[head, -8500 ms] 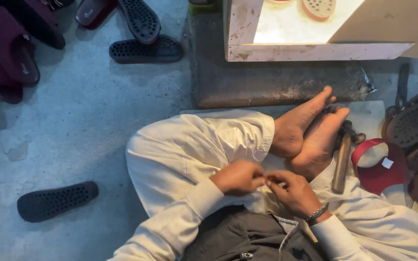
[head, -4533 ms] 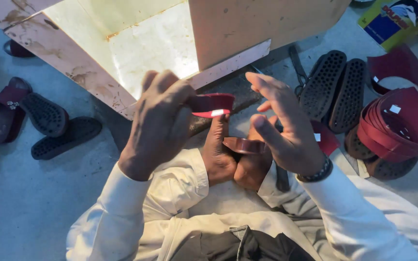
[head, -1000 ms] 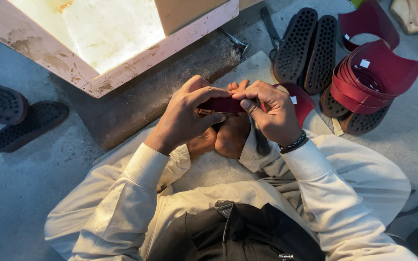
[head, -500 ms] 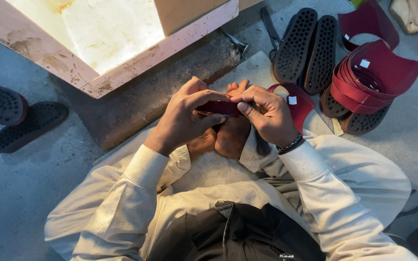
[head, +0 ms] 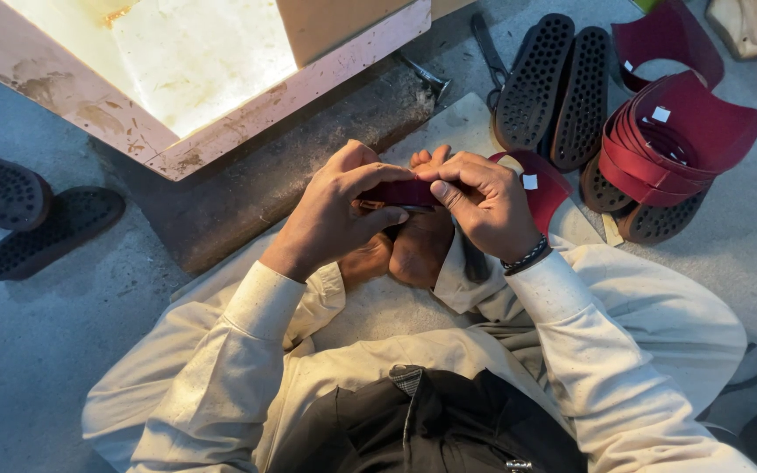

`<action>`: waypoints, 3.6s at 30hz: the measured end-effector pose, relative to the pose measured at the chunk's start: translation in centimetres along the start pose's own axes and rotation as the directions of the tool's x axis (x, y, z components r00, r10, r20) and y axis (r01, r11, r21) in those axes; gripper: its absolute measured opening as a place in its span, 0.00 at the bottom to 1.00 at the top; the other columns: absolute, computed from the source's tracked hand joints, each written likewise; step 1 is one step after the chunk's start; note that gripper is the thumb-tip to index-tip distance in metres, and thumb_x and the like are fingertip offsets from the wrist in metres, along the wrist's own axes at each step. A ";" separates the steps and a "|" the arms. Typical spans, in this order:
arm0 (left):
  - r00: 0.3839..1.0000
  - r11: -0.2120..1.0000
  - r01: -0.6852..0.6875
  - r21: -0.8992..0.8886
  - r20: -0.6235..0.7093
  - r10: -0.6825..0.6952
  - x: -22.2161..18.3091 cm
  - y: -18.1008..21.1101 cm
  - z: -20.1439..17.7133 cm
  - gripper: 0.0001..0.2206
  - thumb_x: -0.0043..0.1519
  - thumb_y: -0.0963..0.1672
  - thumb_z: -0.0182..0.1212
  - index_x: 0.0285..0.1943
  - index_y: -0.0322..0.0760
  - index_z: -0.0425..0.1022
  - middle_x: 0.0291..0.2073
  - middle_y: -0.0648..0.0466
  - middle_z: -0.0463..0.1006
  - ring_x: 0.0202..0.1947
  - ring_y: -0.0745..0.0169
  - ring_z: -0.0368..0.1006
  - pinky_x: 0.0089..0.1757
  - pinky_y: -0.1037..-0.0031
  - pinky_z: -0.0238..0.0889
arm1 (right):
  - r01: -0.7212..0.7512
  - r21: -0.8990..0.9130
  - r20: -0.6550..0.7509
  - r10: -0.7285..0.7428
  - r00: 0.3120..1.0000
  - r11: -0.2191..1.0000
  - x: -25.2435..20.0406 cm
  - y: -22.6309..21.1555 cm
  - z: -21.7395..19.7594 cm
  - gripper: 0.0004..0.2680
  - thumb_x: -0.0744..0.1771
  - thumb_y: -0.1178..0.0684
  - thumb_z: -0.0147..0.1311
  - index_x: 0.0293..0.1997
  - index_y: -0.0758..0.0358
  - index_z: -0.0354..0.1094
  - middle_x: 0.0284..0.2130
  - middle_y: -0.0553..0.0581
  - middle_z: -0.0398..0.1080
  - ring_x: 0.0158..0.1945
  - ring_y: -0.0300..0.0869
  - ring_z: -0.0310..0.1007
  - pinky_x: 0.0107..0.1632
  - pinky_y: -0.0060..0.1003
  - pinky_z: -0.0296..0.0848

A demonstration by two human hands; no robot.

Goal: Assembling handmade shoes by attaching uppers to soles using a hammer and manual alignment.

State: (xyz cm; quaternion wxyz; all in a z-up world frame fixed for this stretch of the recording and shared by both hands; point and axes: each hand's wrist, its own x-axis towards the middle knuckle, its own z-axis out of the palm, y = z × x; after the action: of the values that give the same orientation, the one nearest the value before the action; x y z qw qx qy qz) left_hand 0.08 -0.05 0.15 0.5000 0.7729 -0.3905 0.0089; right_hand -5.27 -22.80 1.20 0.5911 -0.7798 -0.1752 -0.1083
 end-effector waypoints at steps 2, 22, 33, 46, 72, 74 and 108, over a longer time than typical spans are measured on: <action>1.000 1.000 0.002 0.006 0.004 -0.003 0.0 0.1 -0.1 0.19 0.54 0.45 0.76 0.54 0.41 0.80 0.39 0.46 0.70 0.39 0.36 0.73 0.41 0.54 0.69 | 0.000 -0.007 0.004 0.000 1.000 1.000 -0.2 0.5 -0.1 0.05 0.70 0.62 0.56 0.46 0.72 0.77 0.35 0.65 0.73 0.48 0.52 0.77 0.47 0.42 0.75; 0.998 0.995 -0.064 0.074 0.010 0.064 0.2 0.6 -0.2 0.17 0.57 0.44 0.74 0.53 0.38 0.80 0.42 0.45 0.76 0.45 0.40 0.75 0.45 0.56 0.68 | 0.084 -0.102 0.017 -0.083 0.996 0.991 0.3 -0.2 0.3 0.07 0.65 0.58 0.66 0.45 0.68 0.78 0.34 0.65 0.75 0.42 0.57 0.80 0.40 0.41 0.76; 0.994 0.981 -0.110 0.162 0.028 0.107 -0.4 0.7 0.0 0.16 0.59 0.45 0.70 0.56 0.37 0.79 0.44 0.45 0.80 0.47 0.42 0.76 0.48 0.58 0.69 | -0.050 -0.195 -0.144 0.022 0.989 0.979 -0.5 0.9 1.9 0.04 0.64 0.58 0.67 0.38 0.63 0.80 0.30 0.59 0.75 0.38 0.51 0.81 0.38 0.37 0.77; 0.995 0.935 -0.095 0.341 0.043 0.086 -4.3 1.7 2.4 0.18 0.59 0.45 0.67 0.58 0.39 0.75 0.46 0.49 0.79 0.43 0.42 0.80 0.44 0.58 0.74 | -0.487 -0.073 -0.435 0.412 0.801 0.870 -4.9 -1.4 1.5 0.08 0.68 0.47 0.62 0.43 0.60 0.75 0.31 0.57 0.76 0.42 0.41 0.79 0.41 0.40 0.78; 0.526 0.536 0.780 -0.321 -0.127 -0.841 -17.6 12.5 9.6 0.20 0.53 0.45 0.73 0.55 0.42 0.78 0.43 0.57 0.84 0.41 0.66 0.81 0.44 0.76 0.75 | -0.757 0.283 0.175 0.744 0.645 0.589 -10.2 0.2 7.0 0.05 0.65 0.53 0.66 0.34 0.61 0.74 0.18 0.46 0.68 0.20 0.28 0.60 0.24 0.21 0.59; 0.538 0.541 0.769 -0.340 -0.111 -0.835 -17.9 12.2 9.8 0.23 0.53 0.45 0.72 0.59 0.43 0.76 0.46 0.55 0.83 0.42 0.66 0.81 0.45 0.75 0.76 | -0.759 0.303 0.190 0.744 0.640 0.576 -11.0 2.1 7.1 0.06 0.65 0.54 0.65 0.33 0.62 0.73 0.19 0.49 0.70 0.21 0.30 0.63 0.25 0.23 0.62; 0.185 0.224 0.837 -0.500 -0.128 -0.974 -17.3 6.3 12.0 0.11 0.47 0.41 0.74 0.38 0.36 0.82 0.23 0.55 0.79 0.23 0.71 0.72 0.28 0.79 0.71 | -0.768 0.319 0.249 0.733 0.633 0.556 -15.2 7.7 10.3 0.08 0.62 0.57 0.71 0.36 0.66 0.74 0.16 0.46 0.58 0.19 0.31 0.67 0.22 0.26 0.70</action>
State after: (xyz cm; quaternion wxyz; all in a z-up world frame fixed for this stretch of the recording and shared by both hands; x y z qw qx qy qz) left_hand -20.37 -0.38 -8.02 0.5897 0.7342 0.2764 -0.1919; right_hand -16.51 -16.95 -14.19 0.7167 -0.6469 0.1301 0.2258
